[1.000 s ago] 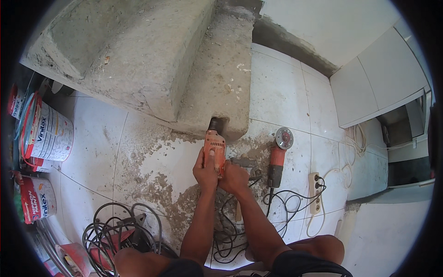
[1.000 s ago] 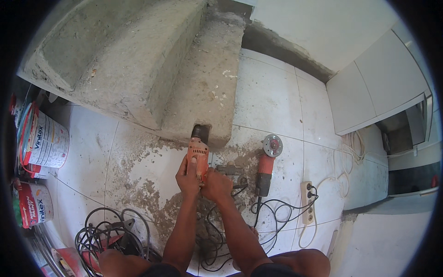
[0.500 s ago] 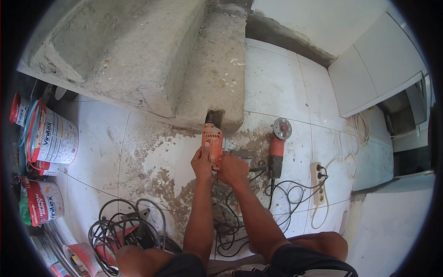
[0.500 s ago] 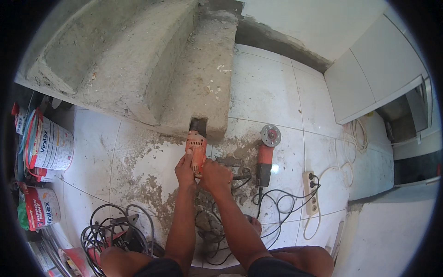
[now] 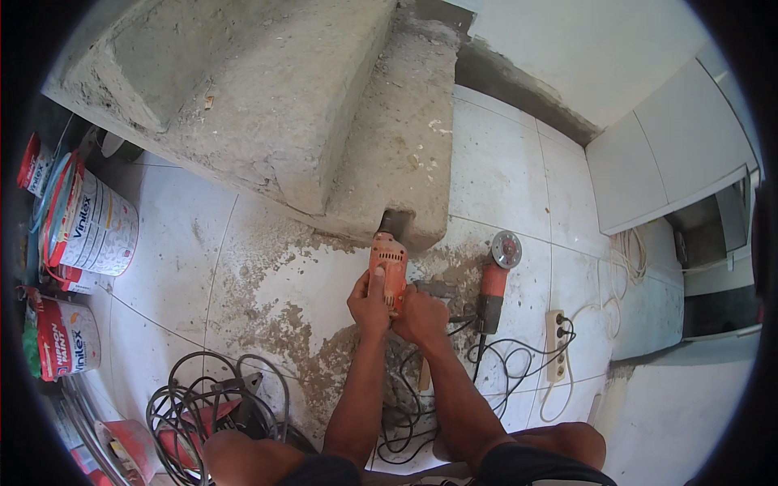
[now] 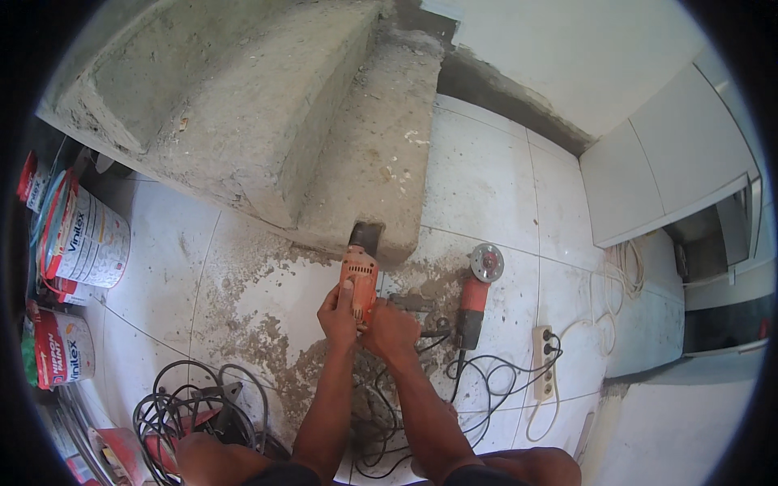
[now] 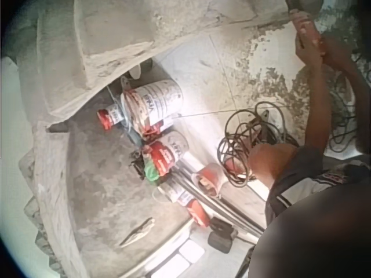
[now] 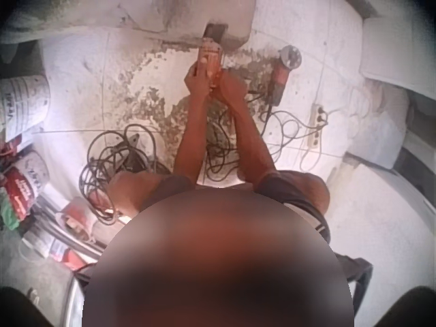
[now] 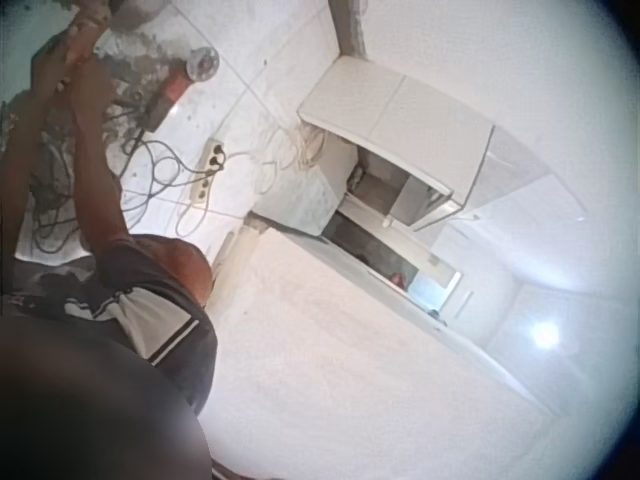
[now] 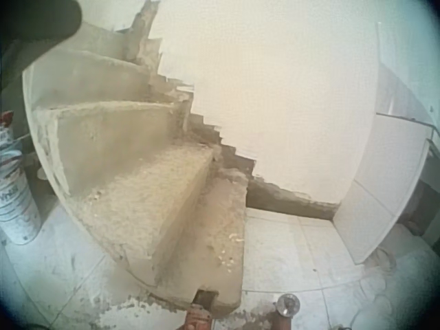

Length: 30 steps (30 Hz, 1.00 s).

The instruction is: Replacing a drill bit and then using a power drill to create a hole in a concrete step.

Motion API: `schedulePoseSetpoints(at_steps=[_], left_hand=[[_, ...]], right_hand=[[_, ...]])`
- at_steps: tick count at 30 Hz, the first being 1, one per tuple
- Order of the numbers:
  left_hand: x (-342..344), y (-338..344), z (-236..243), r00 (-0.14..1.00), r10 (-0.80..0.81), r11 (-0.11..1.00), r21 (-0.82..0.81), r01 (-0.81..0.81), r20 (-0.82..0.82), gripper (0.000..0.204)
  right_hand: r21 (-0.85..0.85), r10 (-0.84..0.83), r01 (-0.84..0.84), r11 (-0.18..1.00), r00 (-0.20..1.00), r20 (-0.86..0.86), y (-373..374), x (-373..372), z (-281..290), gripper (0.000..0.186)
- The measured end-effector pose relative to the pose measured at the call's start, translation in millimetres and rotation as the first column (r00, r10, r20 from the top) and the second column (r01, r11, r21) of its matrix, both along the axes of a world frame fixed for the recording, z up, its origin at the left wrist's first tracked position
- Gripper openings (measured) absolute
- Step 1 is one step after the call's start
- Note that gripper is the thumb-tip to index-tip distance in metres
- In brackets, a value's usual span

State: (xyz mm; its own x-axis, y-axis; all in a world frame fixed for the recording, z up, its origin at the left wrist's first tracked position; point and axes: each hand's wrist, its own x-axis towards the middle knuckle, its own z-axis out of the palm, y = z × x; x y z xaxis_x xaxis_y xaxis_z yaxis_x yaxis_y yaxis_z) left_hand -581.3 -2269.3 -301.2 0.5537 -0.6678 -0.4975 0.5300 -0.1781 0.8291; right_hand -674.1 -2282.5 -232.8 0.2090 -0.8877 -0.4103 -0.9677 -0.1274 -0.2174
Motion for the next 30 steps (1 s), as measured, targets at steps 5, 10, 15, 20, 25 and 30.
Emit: schedulePoseSetpoints(at_steps=[5, 10, 15, 20, 25, 30], left_hand=[[-6.5, -4.2, -0.9, 0.999, 0.032, 0.994, -0.100, -0.032, -0.004, 0.044], [-4.6, -6.5, 3.4, 1.000, 0.013, 0.998, -0.062, -0.012, 0.010, 0.044], [-4.4, -7.5, 4.9, 0.997, 0.025, 0.995, -0.097, -0.031, -0.069, 0.044], [-2.6, -2.6, 4.8, 0.997, -0.002, 0.999, -0.037, -0.001, -0.079, 0.043], [-1.2, 2.2, -10.8, 1.000, 0.021, 0.994, -0.110, -0.022, -0.015, 0.045], [-1.6, 21.8, -8.5, 1.000, -0.017, 0.993, -0.114, 0.017, -0.006, 0.047]], right_hand=[[0.000, 0.006, -0.006, 1.000, 1.000, 0.026, -7.5, -4.1, -11.4, 0.047], [-0.041, 0.012, -0.011, 0.999, 1.000, 0.016, -9.4, -4.5, -13.6, 0.045], [-0.024, 0.033, -0.033, 0.999, 0.999, 0.002, -9.8, -2.9, 2.4, 0.044], [-0.037, 0.000, 0.001, 0.999, 1.000, 0.012, -5.0, -3.7, 2.4, 0.046], [-0.098, -0.014, 0.023, 0.995, 0.996, 0.093, 9.6, -5.6, -7.3, 0.047], [-0.159, -0.043, 0.053, 0.986, 0.997, 0.065, 30.4, -10.0, -14.6, 0.048]])
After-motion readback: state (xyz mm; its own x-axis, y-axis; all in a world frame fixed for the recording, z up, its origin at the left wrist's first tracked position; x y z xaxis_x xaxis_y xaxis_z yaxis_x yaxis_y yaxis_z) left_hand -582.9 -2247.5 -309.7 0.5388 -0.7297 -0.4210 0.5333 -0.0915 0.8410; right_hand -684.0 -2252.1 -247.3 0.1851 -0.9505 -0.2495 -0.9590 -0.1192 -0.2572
